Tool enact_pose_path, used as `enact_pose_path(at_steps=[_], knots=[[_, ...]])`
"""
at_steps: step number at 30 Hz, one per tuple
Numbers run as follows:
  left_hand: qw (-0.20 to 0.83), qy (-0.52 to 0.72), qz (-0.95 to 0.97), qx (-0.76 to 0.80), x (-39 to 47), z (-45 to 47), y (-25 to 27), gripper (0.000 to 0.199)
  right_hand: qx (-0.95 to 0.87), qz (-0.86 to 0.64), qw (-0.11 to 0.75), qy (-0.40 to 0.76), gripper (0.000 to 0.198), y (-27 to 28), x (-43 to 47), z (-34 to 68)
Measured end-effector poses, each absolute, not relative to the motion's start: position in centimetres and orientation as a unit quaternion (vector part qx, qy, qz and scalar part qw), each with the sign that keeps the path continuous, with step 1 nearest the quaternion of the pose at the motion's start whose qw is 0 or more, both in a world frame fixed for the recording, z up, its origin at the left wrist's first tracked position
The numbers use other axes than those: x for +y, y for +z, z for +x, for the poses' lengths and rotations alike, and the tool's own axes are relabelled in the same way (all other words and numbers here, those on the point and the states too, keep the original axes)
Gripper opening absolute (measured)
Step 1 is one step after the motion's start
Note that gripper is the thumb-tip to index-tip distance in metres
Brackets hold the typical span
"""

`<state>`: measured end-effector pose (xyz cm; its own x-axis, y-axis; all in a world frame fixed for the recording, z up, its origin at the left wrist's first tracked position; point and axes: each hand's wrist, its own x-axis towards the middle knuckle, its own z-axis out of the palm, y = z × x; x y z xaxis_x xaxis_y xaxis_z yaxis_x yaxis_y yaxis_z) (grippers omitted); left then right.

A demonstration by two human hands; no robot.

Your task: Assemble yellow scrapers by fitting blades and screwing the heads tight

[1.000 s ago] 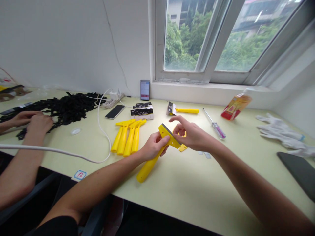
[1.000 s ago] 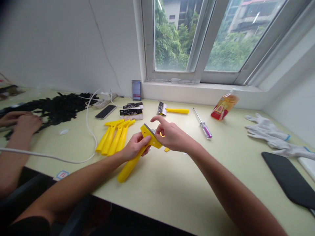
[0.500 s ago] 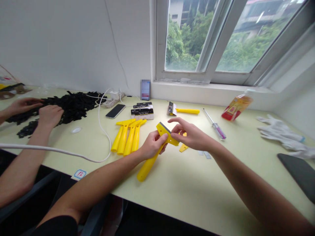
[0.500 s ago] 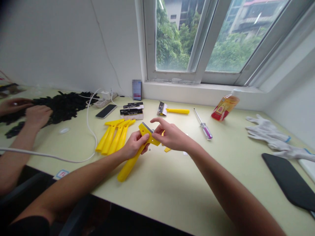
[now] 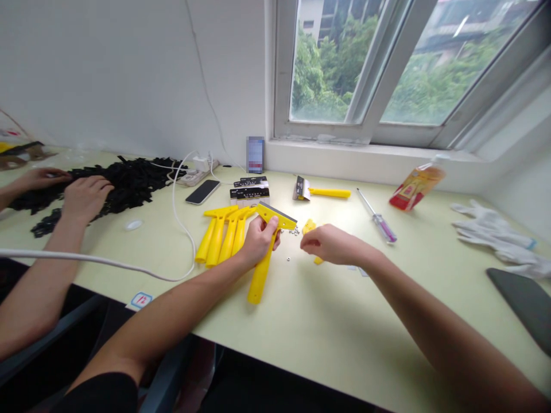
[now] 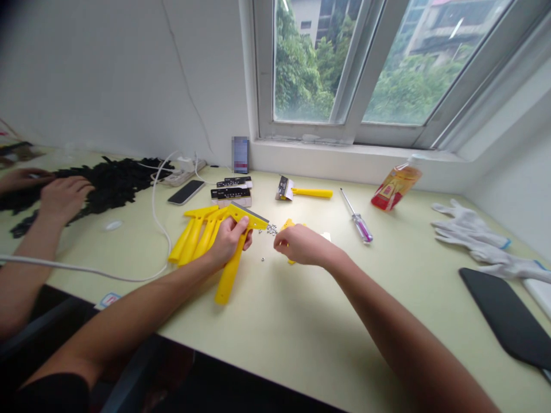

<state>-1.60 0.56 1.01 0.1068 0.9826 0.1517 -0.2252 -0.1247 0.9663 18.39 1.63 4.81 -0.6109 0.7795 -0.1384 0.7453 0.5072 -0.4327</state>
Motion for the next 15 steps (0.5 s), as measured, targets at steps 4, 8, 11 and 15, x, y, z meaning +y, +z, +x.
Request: enact_pose_path(at_steps=[4, 8, 11, 15], knots=[[0.544, 0.556, 0.509, 0.369, 0.8, -1.8, 0.9, 0.038, -0.909, -0.386, 0.029, 0.154, 0.025, 3.1, 0.2, 15.8], [0.546, 0.565, 0.502, 0.361, 0.9, -1.8, 0.7, 0.037, -0.917, -0.383, 0.012, 0.113, 0.023, 1.8, -0.3, 14.6], [0.548, 0.566, 0.502, 0.357, 0.9, -1.7, 0.6, 0.036, -0.914, -0.386, 0.01, 0.121, 0.021, 1.7, -0.4, 14.7], [0.555, 0.565, 0.498, 0.355, 0.9, -1.7, 0.6, 0.037, -0.915, -0.374, 0.008, 0.153, 0.015, 1.8, -0.6, 15.0]])
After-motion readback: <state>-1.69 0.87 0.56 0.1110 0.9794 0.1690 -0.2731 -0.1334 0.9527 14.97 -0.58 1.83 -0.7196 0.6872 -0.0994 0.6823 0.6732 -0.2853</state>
